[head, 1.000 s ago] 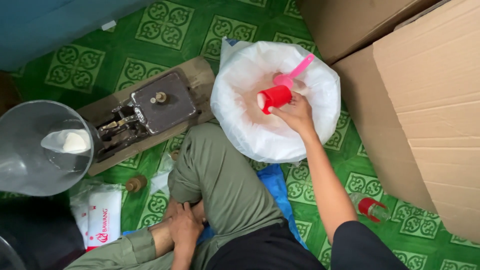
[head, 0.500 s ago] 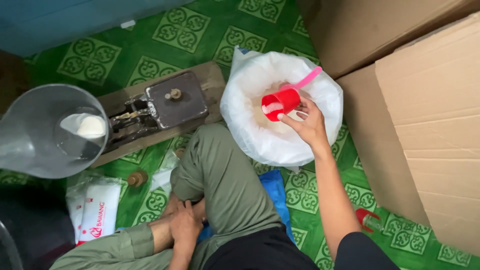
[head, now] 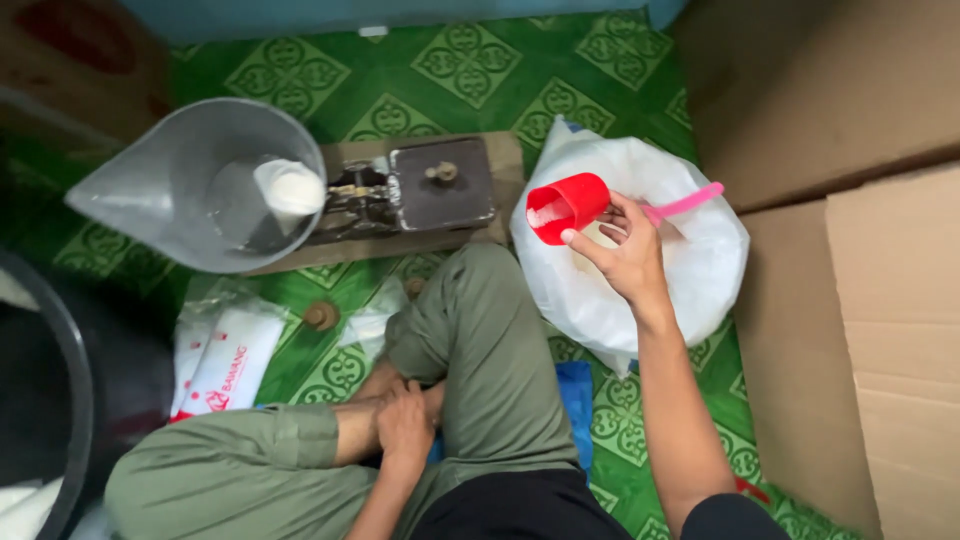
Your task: The person scoops white powder from a large bag into small plastic pouches using a red cup, then places the filled pouches into a bucket.
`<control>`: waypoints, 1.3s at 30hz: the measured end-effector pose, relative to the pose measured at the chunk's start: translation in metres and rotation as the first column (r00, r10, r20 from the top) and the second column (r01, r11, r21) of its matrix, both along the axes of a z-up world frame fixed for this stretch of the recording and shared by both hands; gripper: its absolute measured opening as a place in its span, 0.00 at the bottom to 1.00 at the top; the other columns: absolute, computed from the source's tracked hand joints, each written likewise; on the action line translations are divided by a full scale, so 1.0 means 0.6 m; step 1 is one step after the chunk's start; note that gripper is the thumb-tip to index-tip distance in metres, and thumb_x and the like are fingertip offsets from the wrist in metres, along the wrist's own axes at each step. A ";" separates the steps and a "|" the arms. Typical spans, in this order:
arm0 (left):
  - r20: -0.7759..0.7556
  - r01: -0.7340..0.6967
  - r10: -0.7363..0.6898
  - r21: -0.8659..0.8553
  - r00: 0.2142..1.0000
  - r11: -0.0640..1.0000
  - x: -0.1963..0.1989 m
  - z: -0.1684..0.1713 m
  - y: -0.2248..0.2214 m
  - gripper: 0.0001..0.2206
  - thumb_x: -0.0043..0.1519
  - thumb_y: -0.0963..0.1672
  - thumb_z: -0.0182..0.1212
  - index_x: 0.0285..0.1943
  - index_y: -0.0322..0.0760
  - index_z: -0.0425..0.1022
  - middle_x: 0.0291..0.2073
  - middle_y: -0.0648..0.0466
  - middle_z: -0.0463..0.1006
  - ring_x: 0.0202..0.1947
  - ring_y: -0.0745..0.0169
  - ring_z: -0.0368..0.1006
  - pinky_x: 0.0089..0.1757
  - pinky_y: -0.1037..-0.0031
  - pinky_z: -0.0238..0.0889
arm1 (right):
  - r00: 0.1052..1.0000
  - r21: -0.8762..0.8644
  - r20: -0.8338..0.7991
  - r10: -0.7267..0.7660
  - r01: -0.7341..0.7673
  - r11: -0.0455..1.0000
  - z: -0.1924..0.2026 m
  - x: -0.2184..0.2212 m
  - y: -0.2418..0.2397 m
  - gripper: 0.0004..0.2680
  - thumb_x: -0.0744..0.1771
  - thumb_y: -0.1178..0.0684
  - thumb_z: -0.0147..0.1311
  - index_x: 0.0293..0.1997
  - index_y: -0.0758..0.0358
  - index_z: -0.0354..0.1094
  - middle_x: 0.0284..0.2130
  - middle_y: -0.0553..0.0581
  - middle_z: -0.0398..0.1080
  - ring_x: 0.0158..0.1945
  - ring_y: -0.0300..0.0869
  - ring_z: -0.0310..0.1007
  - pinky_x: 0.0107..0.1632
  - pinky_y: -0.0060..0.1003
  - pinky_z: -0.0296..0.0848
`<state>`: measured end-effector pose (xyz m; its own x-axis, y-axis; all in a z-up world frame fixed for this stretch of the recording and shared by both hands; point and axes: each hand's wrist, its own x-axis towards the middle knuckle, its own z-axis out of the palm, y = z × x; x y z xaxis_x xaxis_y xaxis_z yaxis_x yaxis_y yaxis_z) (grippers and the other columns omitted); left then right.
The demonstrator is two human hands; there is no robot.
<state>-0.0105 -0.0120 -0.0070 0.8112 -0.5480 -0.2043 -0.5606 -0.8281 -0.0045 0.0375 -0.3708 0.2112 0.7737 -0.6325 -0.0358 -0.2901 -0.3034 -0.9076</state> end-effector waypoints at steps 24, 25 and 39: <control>-0.773 -0.304 0.148 -0.061 0.617 0.951 0.132 0.055 0.008 0.15 0.44 0.44 0.75 0.37 0.31 0.80 0.32 0.43 0.81 0.42 0.42 0.79 0.43 0.56 0.74 | 0.946 -0.220 0.085 0.314 -0.290 0.931 0.078 0.289 0.298 0.32 0.55 0.51 0.78 0.60 0.67 0.62 0.47 0.61 0.64 0.51 0.48 0.68 0.58 0.41 0.71; -0.776 -0.316 0.157 -0.058 0.611 0.947 0.127 0.046 0.007 0.15 0.44 0.44 0.75 0.37 0.31 0.80 0.32 0.43 0.81 0.42 0.42 0.79 0.43 0.56 0.74 | 0.942 -0.217 0.080 0.325 -0.302 0.928 0.080 0.297 0.309 0.32 0.55 0.51 0.78 0.60 0.67 0.62 0.47 0.61 0.64 0.51 0.48 0.68 0.58 0.41 0.71; -0.524 -0.336 0.170 -0.240 0.834 0.911 0.045 -0.052 -0.008 0.18 0.51 0.50 0.69 0.40 0.31 0.77 0.36 0.42 0.76 0.40 0.44 0.69 0.45 0.59 0.59 | 0.886 -0.702 0.034 0.463 -0.308 0.642 0.078 0.344 0.399 0.30 0.56 0.60 0.71 0.61 0.73 0.57 0.51 0.67 0.60 0.51 0.55 0.66 0.54 0.46 0.69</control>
